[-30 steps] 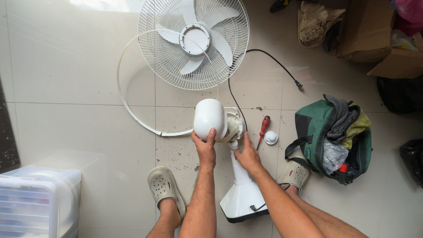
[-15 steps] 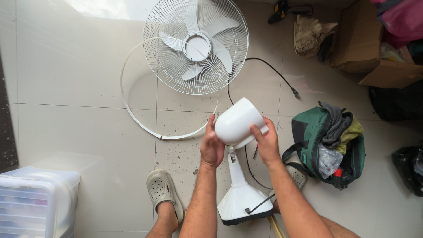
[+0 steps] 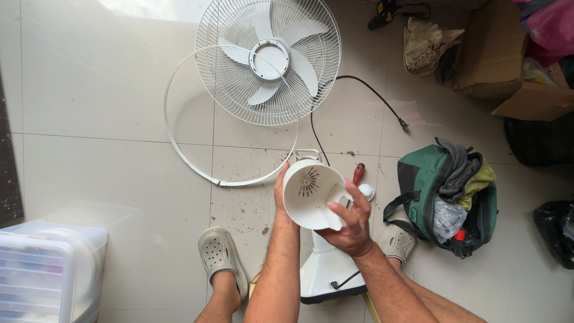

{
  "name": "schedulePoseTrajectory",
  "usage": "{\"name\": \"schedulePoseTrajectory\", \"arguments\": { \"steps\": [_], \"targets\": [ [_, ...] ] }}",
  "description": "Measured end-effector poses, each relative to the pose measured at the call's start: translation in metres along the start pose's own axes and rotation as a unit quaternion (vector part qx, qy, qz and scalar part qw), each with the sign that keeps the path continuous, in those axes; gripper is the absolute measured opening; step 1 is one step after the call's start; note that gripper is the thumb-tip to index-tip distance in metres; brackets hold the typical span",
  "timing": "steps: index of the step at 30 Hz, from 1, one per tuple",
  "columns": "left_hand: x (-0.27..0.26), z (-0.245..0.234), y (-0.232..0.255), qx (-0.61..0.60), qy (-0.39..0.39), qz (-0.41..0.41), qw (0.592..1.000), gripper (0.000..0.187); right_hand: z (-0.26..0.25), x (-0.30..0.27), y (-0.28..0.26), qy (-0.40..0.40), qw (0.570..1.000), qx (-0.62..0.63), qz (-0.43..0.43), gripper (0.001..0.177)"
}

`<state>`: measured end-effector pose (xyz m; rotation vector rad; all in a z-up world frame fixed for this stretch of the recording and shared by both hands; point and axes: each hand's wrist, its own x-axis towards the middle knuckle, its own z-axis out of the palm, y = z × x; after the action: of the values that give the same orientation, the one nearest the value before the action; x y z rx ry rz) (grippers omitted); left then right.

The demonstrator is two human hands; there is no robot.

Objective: The person uses a red screwdriver to unscrew and remove the back cover of a white fan motor housing. They then attempt to reattach the cover, repeatedly adjusting its position and using the screwdriver to tighten the screw.

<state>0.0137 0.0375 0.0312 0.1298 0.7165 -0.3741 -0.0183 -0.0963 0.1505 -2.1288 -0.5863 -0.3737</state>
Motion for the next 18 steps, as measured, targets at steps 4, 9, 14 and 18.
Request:
{"name": "schedulePoseTrajectory", "arguments": {
  "steps": [4,9,14,18],
  "targets": [
    [0.002,-0.009,0.001,0.045,0.031,0.024,0.998,0.050,0.000,0.003,0.001,-0.017,0.998,0.022,0.060,0.079],
    [0.001,-0.005,0.003,0.004,0.001,0.033,0.999,0.050,-0.002,0.013,-0.009,0.002,0.998,0.012,0.057,0.071],
    [-0.008,0.006,0.011,-0.016,-0.031,0.045,0.998,0.043,-0.004,0.020,-0.010,-0.015,0.999,0.015,0.026,0.063],
    [0.008,-0.010,0.010,0.016,0.119,0.050,0.992,0.034,-0.003,0.006,0.010,0.105,0.953,0.158,0.236,0.058]
  ]
}}
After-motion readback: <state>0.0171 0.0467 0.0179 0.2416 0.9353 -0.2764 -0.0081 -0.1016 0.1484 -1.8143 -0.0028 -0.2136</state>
